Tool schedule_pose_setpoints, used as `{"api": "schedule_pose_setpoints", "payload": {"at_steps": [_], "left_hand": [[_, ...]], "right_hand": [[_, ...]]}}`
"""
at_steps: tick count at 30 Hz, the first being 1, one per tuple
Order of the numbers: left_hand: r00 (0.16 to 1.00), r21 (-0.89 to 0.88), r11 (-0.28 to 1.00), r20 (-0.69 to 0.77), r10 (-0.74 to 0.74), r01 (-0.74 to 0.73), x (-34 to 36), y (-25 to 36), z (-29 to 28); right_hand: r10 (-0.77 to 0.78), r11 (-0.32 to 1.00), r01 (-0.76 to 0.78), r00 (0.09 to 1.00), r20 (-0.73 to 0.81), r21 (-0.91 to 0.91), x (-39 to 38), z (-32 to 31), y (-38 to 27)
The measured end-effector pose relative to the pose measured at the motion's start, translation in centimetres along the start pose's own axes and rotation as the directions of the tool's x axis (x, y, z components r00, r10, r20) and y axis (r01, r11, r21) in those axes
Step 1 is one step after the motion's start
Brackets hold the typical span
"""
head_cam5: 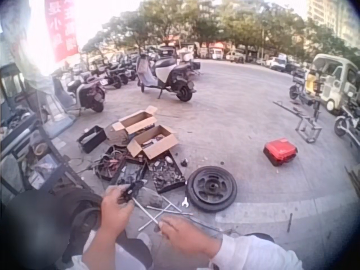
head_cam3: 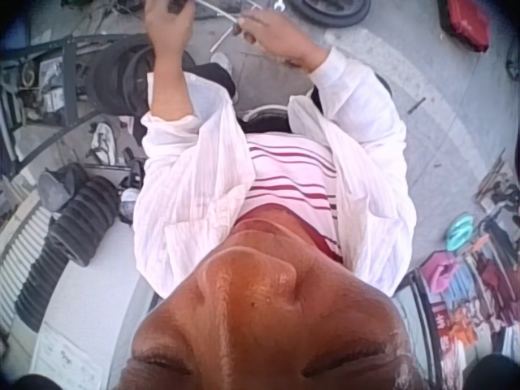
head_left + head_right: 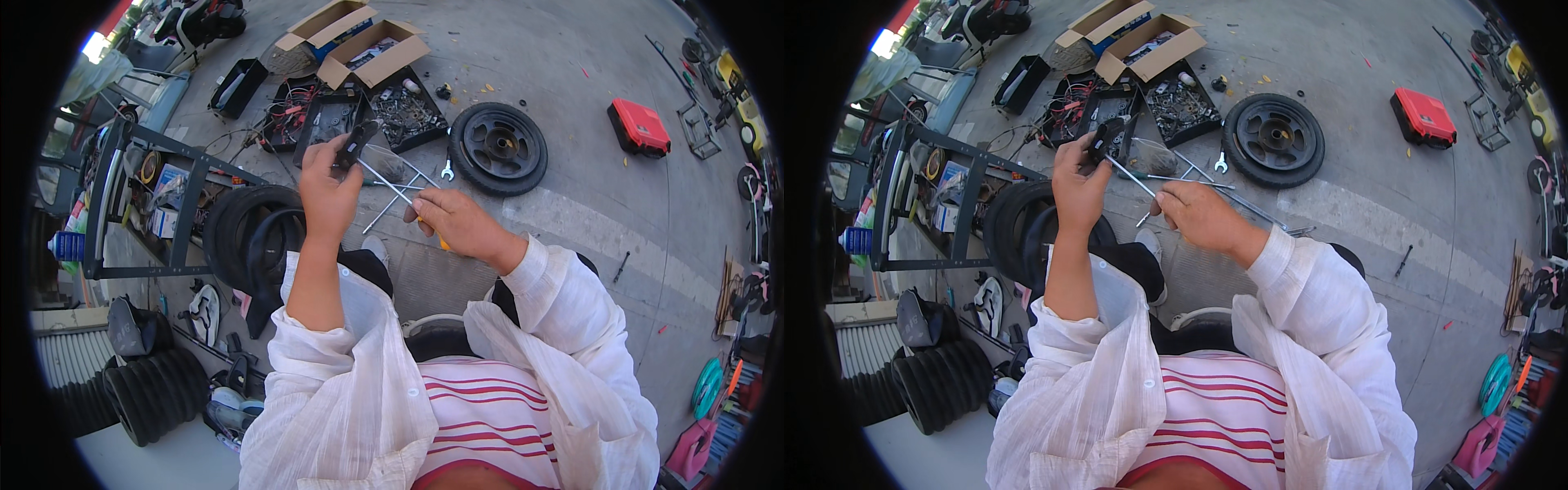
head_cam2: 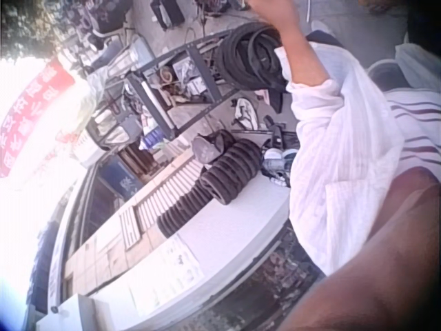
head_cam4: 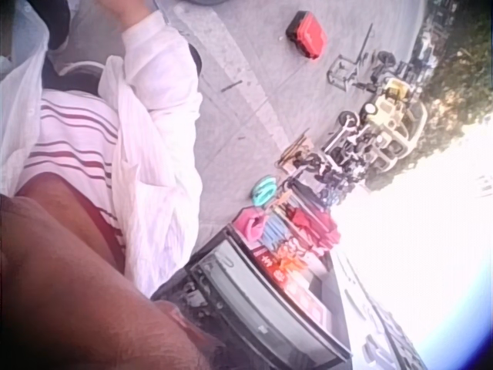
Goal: The person sits in a workshop area and uses a screwdriver and pliers to disassemble and manipulate a small black electrical component. They remove screws, separate parts, and adjust internal wires using the tools.
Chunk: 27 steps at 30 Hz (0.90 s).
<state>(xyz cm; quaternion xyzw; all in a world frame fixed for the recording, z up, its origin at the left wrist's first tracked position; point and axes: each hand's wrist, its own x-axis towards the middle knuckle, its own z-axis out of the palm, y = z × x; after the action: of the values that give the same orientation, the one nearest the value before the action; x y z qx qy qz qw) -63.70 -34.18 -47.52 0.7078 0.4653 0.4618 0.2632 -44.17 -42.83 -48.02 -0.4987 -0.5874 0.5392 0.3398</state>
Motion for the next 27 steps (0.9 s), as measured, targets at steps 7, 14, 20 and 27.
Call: {"api": "schedule_pose_setpoints", "payload": {"at_steps": [7,14,20,27], "left_hand": [[0.989,-0.028,0.991,0.062,0.132,-0.131,-0.2,1.0,0.5],[0.986,-0.05,0.989,0.088,0.141,-0.137,-0.2,1.3,0.2],[0.987,-0.082,0.992,0.122,0.105,-0.096,-0.4,1.7,-0.2],[0.972,-0.057,0.99,0.19,0.137,-0.129,-0.5,1.5,-0.4]], "right_hand": [[0.213,0.975,-0.218,0.969,0.129,0.03,0.2,-0.3,0.1],[0.213,0.977,-0.208,0.971,0.108,-0.054,0.6,-0.6,0.1],[0.275,0.96,-0.265,0.952,0.134,-0.09,0.7,-0.2,-1.1],[0.22,0.931,-0.271,0.951,0.217,0.246,0.9,0.6,0.7]]}}
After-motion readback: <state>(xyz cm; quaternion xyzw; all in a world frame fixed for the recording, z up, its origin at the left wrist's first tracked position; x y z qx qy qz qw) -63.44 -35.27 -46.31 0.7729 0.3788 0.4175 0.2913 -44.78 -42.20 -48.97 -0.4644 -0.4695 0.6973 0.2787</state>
